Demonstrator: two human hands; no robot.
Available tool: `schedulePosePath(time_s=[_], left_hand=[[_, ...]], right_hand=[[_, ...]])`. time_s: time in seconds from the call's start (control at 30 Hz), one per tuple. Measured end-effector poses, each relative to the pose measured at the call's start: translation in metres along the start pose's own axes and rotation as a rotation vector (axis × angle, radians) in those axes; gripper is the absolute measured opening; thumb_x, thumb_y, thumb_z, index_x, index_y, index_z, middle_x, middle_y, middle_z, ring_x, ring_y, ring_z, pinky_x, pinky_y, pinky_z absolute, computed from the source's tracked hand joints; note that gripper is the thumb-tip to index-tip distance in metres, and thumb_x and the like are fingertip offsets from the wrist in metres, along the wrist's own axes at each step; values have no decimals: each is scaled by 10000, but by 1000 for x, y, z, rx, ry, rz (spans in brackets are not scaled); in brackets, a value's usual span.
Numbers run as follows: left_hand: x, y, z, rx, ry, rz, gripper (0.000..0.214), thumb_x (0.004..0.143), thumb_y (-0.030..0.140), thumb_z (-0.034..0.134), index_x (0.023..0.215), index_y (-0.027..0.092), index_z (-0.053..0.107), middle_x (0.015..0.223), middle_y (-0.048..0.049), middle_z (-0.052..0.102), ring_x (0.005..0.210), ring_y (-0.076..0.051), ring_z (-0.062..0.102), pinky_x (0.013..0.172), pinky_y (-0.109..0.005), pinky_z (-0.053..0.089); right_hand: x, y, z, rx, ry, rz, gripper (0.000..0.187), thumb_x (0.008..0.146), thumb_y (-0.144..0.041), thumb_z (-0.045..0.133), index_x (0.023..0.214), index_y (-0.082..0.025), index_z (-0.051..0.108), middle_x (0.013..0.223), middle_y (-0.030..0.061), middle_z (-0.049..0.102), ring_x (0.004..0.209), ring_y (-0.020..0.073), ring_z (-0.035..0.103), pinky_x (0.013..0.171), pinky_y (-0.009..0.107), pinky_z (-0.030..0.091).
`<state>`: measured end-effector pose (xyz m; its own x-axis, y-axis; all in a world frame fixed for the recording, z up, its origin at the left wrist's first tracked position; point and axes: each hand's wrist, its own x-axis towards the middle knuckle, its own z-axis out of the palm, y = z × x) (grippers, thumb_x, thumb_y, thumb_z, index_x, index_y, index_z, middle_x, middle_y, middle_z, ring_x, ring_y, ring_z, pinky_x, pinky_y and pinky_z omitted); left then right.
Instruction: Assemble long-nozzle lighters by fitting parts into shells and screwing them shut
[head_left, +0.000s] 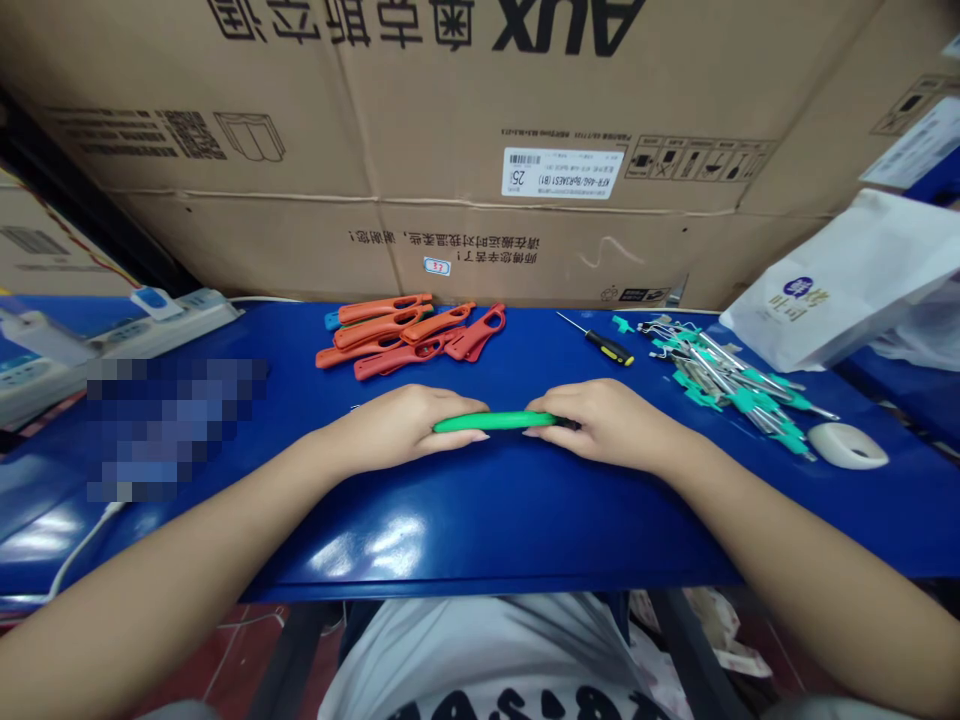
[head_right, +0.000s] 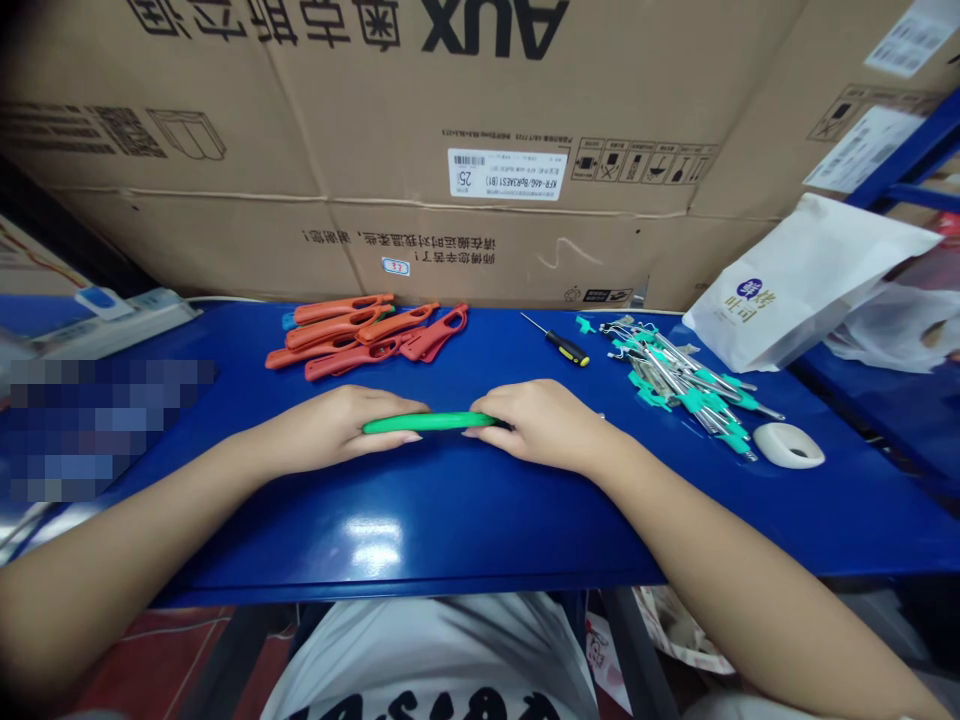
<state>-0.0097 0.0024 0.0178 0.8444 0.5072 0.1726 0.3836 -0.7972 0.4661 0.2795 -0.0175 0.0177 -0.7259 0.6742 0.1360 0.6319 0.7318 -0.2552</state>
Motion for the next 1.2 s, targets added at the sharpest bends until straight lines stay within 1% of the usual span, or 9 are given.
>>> schedulePosePath(time_s=[0.13, 0.27, 0.43, 0.57, 0.73, 0.87, 0.93, 1.07, 1.2], left_hand=[[-1, -4, -6, 34, 18, -24, 366, 1024, 439, 550, 1284, 208, 668, 1189, -79, 750, 1034, -202, 727, 912, -279, 540], [-1, 1, -6, 118, 7, -34, 367, 1047, 414, 496, 1297, 197, 654, 1228, -88, 731, 1074, -208, 713, 944, -297, 539], [1, 11, 4, 262, 51, -40, 379, 1040, 401, 492, 1322, 190, 630, 1156, -94, 728, 990, -213, 723, 854, -298, 564], [0, 8, 7, 309, 78, -12, 352, 1059, 368, 445, 1271, 184, 658, 1044, -83, 740, 881, -195, 730, 782, -277, 563], [-4, -3, -7, 335, 96, -17, 348, 1064, 362, 429, 1246, 177, 662, 1109, -92, 739, 925, -207, 727, 805, -293, 563], [-7, -10, -21, 384, 113, -57, 364, 1057, 371, 427, 1243, 168, 664, 1091, -96, 741, 930, -226, 722, 820, -322, 560], [-9, -13, -24, 407, 119, -75, 367, 1055, 376, 424, 1239, 171, 666, 1095, -96, 742, 952, -235, 718, 825, -326, 557], [-9, -15, -24, 370, 110, -102, 374, 1055, 396, 427, 1227, 168, 669, 1082, -90, 739, 952, -233, 711, 835, -325, 542], [-5, -10, -19, 216, 82, -101, 336, 1049, 383, 460, 1176, 165, 682, 1043, -73, 739, 890, -196, 701, 798, -283, 514]], right_hand=[[-2, 0, -7, -193, 5, 58, 313, 1028, -403, 526, 952, -182, 733, 895, 58, 769, 774, 204, 701, 632, 304, 374], [-2, -1, -7, -300, -14, 85, 371, 1044, -419, 483, 854, -179, 693, 822, 50, 761, 696, 190, 677, 604, 315, 319], [0, -6, -1, -282, -17, 105, 336, 1042, -442, 499, 938, -205, 712, 886, 31, 782, 747, 187, 694, 634, 314, 347], [0, -2, -3, -259, 4, 78, 334, 996, -511, 572, 999, -213, 723, 947, 37, 777, 829, 200, 703, 694, 314, 412], [-6, 19, -16, -328, 88, 80, 379, 925, -491, 680, 1136, -177, 711, 1102, 101, 761, 1021, 275, 678, 836, 376, 477], [-13, 38, -26, -366, 130, 139, 392, 918, -424, 682, 1202, -155, 705, 1127, 133, 762, 1045, 303, 685, 894, 435, 483], [-15, 43, -30, -361, 131, 155, 332, 938, -375, 646, 1178, -158, 720, 1083, 129, 770, 1007, 297, 693, 898, 446, 479], [-15, 47, -33, -324, 108, 126, 209, 980, -295, 576, 1015, -186, 752, 943, 97, 772, 896, 261, 685, 877, 431, 459], [-11, 42, -26, -209, 133, 33, 182, 984, -299, 593, 1018, -173, 720, 987, 100, 759, 930, 249, 669, 886, 405, 460]])
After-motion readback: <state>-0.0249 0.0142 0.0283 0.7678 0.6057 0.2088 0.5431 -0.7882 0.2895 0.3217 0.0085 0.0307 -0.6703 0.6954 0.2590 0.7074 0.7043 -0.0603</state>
